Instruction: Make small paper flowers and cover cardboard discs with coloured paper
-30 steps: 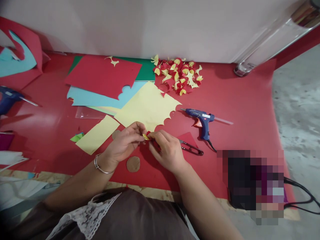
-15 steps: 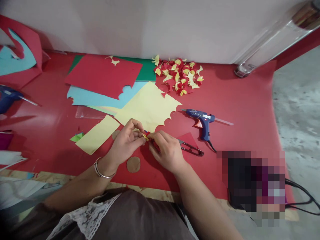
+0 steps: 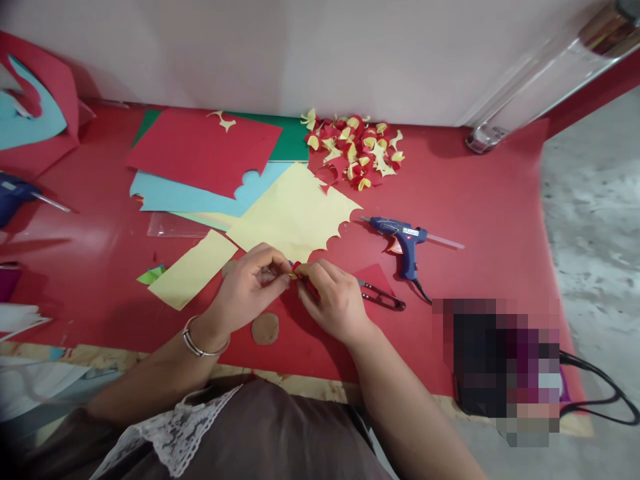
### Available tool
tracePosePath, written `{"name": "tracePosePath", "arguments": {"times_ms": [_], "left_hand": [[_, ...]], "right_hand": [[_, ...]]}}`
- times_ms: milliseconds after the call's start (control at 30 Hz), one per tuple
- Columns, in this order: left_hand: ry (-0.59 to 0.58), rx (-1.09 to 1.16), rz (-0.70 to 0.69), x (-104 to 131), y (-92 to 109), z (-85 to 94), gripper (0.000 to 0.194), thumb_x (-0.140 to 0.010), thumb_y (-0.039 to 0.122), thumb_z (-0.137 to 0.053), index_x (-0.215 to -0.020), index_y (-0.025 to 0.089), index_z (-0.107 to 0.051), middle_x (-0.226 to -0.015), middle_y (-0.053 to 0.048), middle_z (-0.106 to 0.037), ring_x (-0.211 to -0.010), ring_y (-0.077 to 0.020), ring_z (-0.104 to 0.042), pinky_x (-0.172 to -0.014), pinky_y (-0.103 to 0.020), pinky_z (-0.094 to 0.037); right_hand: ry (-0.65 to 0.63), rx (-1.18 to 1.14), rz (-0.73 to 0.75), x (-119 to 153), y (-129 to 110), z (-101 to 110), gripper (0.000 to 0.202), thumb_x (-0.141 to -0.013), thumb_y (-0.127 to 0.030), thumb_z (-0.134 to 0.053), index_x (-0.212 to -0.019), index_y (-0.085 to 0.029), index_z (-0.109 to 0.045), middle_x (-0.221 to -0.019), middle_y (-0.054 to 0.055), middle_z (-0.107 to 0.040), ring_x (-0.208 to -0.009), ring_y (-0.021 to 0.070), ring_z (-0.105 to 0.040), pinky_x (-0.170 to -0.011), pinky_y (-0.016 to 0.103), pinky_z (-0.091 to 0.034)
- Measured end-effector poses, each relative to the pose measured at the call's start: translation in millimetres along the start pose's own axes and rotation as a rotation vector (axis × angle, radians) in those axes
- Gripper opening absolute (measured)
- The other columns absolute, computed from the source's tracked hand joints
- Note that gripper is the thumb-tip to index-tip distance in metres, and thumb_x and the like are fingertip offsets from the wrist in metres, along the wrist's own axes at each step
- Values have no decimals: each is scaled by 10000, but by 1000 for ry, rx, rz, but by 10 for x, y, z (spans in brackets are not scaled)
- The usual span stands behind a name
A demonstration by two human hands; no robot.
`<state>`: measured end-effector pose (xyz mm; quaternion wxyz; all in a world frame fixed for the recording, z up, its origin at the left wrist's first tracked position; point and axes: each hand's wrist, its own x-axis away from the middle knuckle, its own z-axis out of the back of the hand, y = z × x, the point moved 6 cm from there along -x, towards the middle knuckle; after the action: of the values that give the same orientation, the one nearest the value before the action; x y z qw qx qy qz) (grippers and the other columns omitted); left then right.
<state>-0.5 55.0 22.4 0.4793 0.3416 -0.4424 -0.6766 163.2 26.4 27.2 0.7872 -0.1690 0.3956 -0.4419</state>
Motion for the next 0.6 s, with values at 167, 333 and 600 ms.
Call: {"name": "tracePosePath", "arguments": {"times_ms": [167, 333, 600], "left_hand": [[-38, -106, -35, -12, 28, 23, 152, -917, 55, -634, -904, 196, -691, -925, 2, -723, -774, -97, -708, -724, -200, -609], [-77, -107, -65, -44, 48, 27, 158, -908, 51, -644, -881, 202, -685, -879, 19, -775, -794, -109, -734, -780, -214, -615], [-88, -66, 4, -56, 14, 11, 139, -902, 75, -656, -876, 208, -689, -854, 20, -783, -764, -110, -733, -730, -197, -610]], "right_hand": [[-27, 24, -8, 18, 24, -21, 154, -995, -106, -603, -1077, -227, -651, -880, 32, -745, -707, 156, -694, -627, 267, -537], [-33, 27, -19, 8, 20, -14, 146, -992, -115, -608, -1073, -227, -654, -877, 27, -748, -696, 152, -688, -625, 264, -531], [-36, -1, -38, 6, 29, -3, 135, -1010, -138, -618, -1096, -225, -674, -918, 42, -760, -707, 159, -701, -628, 269, -531]]}}
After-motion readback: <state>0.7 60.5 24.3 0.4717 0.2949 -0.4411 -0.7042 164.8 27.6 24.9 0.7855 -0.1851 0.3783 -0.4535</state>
